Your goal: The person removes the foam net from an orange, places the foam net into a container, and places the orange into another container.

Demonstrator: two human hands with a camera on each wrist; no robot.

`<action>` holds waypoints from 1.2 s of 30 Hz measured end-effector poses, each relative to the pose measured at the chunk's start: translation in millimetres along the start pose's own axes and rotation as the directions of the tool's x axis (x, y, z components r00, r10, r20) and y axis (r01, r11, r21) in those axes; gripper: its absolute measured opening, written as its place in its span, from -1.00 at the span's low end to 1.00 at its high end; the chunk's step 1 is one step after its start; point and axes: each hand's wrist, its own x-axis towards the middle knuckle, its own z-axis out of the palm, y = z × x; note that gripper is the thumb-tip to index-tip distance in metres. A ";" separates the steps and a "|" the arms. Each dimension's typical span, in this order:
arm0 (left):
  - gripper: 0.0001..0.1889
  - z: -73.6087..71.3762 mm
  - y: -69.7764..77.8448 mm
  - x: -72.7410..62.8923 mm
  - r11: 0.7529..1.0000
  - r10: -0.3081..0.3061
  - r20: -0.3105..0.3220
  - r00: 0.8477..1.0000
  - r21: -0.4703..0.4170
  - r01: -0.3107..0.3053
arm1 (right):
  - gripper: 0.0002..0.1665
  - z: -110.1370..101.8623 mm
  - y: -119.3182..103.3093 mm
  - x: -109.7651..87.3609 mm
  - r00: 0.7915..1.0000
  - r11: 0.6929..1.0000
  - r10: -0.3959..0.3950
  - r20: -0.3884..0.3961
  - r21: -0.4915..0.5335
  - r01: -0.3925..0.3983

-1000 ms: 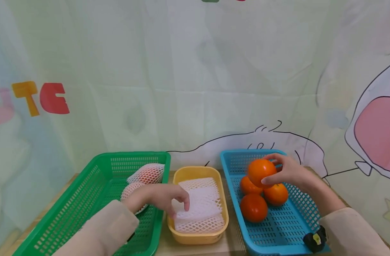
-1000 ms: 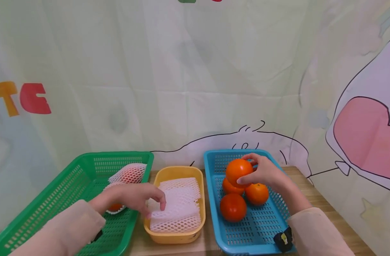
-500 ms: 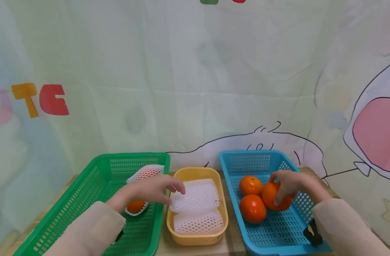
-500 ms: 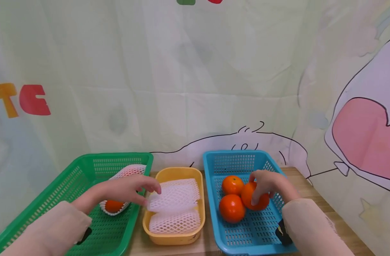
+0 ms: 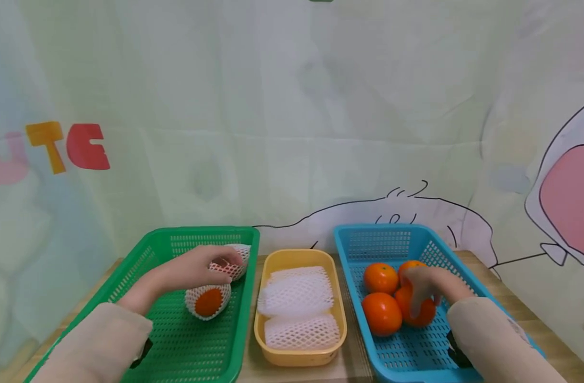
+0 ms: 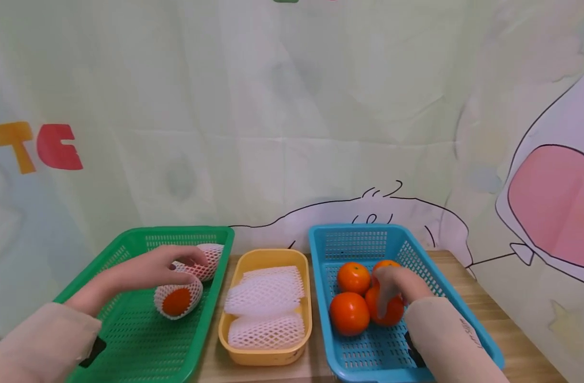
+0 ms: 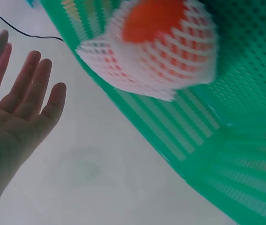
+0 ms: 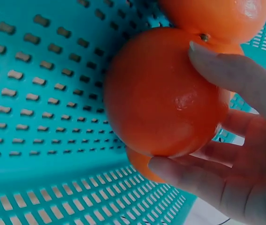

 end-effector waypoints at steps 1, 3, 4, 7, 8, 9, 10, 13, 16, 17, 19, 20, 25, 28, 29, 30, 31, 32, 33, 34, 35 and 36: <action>-0.72 -1.5 -2.8 -1.9 1.000 -0.012 -0.010 1.000 0.007 0.012 | -0.36 0.0 0.6 0.3 1.000 1.000 -0.002 -0.004 0.003 0.002; -0.71 -4.2 -8.1 -5.8 0.999 -0.043 -0.032 0.999 0.022 0.043 | -0.37 -0.6 1.4 0.4 1.000 1.000 -0.004 -0.016 0.020 0.005; -0.71 -5.2 -10.8 -7.5 0.998 -0.055 -0.039 0.998 0.026 0.056 | -0.37 -0.9 1.7 0.2 1.000 1.000 -0.005 -0.022 0.027 0.005; -0.70 -6.5 -18.9 -11.7 0.996 -0.081 -0.053 0.995 0.039 0.083 | -0.38 -1.2 2.6 -0.6 1.000 0.999 -0.014 -0.028 0.037 0.015; -0.70 -6.6 -21.1 -12.8 0.995 -0.086 -0.059 0.995 0.040 0.088 | -0.38 -1.0 2.9 -0.9 0.999 0.999 -0.013 -0.030 0.040 0.015; -0.70 -6.6 -23.5 -13.8 0.995 -0.092 -0.065 0.994 0.043 0.095 | -0.38 -0.9 3.2 -1.1 0.999 0.999 -0.013 -0.032 0.040 0.014; -0.69 -6.7 -25.9 -14.8 0.994 -0.098 -0.072 0.993 0.044 0.101 | -0.37 -0.7 3.3 -1.4 0.999 0.999 -0.011 -0.032 0.043 0.013; -0.66 -7.5 -32.3 -17.4 0.991 -0.117 -0.095 0.989 0.049 0.122 | -0.34 0.0 3.9 -1.6 0.999 0.999 -0.013 -0.030 0.049 0.015; -0.63 -8.5 -38.6 -19.3 0.989 -0.129 -0.110 0.985 0.052 0.136 | -0.30 -0.3 4.5 -1.3 0.999 0.998 -0.015 -0.029 0.057 0.017; -0.63 -8.5 -40.5 -19.7 0.989 -0.129 -0.114 0.985 0.057 0.136 | -0.29 -0.5 5.0 -1.4 0.999 0.998 -0.018 -0.027 0.059 0.019; -0.64 -8.3 -44.0 -20.7 0.988 -0.137 -0.126 0.983 0.059 0.145 | -0.29 -1.6 5.9 -1.9 1.000 0.997 -0.022 -0.022 0.071 0.023; -0.65 -8.0 -45.5 -21.1 0.987 -0.141 -0.132 0.981 0.063 0.150 | -0.28 -2.4 6.4 -2.3 1.000 0.997 -0.019 -0.021 0.076 0.021; -0.70 -5.8 -50.4 -24.0 0.977 -0.188 -0.172 0.967 0.065 0.202 | -0.25 -9.1 8.6 -8.9 0.998 0.994 -0.060 -0.024 0.085 0.062; -0.70 -4.7 -53.5 -24.8 0.970 -0.212 -0.201 0.956 0.072 0.230 | -0.23 -14.5 10.7 -14.9 0.994 0.993 -0.093 -0.060 0.061 0.096; -0.69 -4.5 -54.9 -24.3 0.970 -0.212 -0.211 0.954 0.077 0.233 | -0.23 -17.0 12.0 -16.9 0.992 0.992 -0.107 -0.070 0.051 0.111; -0.68 -4.2 -56.2 -23.5 0.969 -0.213 -0.223 0.951 0.079 0.235 | -0.23 -19.7 12.8 -19.2 0.991 0.993 -0.105 -0.081 0.039 0.108; -0.67 -3.9 -57.3 -22.3 0.968 -0.213 -0.233 0.949 0.084 0.238 | -0.22 -22.7 14.0 -21.5 0.990 0.994 -0.108 -0.089 0.023 0.110; -0.66 -3.5 -58.3 -20.8 0.966 -0.216 -0.243 0.946 0.088 0.243 | -0.23 -25.6 15.4 -23.7 0.989 0.994 -0.107 -0.097 0.016 0.109; -0.65 -3.4 -59.1 -19.1 0.966 -0.213 -0.250 0.945 0.090 0.242 | -0.23 -28.6 16.8 -26.5 0.988 0.994 -0.110 -0.104 0.007 0.111; -0.64 -3.3 -59.7 -17.3 0.966 -0.210 -0.256 0.944 0.094 0.241 | -0.23 -31.3 18.8 -28.9 0.988 0.994 -0.111 -0.108 0.003 0.112; -0.63 -2.9 -60.2 -15.3 0.965 -0.210 -0.260 0.942 0.097 0.242 | -0.23 -34.1 20.8 -31.8 0.988 0.993 -0.113 -0.109 0.004 0.114; -0.62 -2.7 -60.4 -13.7 0.965 -0.211 -0.263 0.941 0.099 0.244 | -0.23 -36.5 23.1 -34.7 0.987 0.994 -0.112 -0.115 0.002 0.113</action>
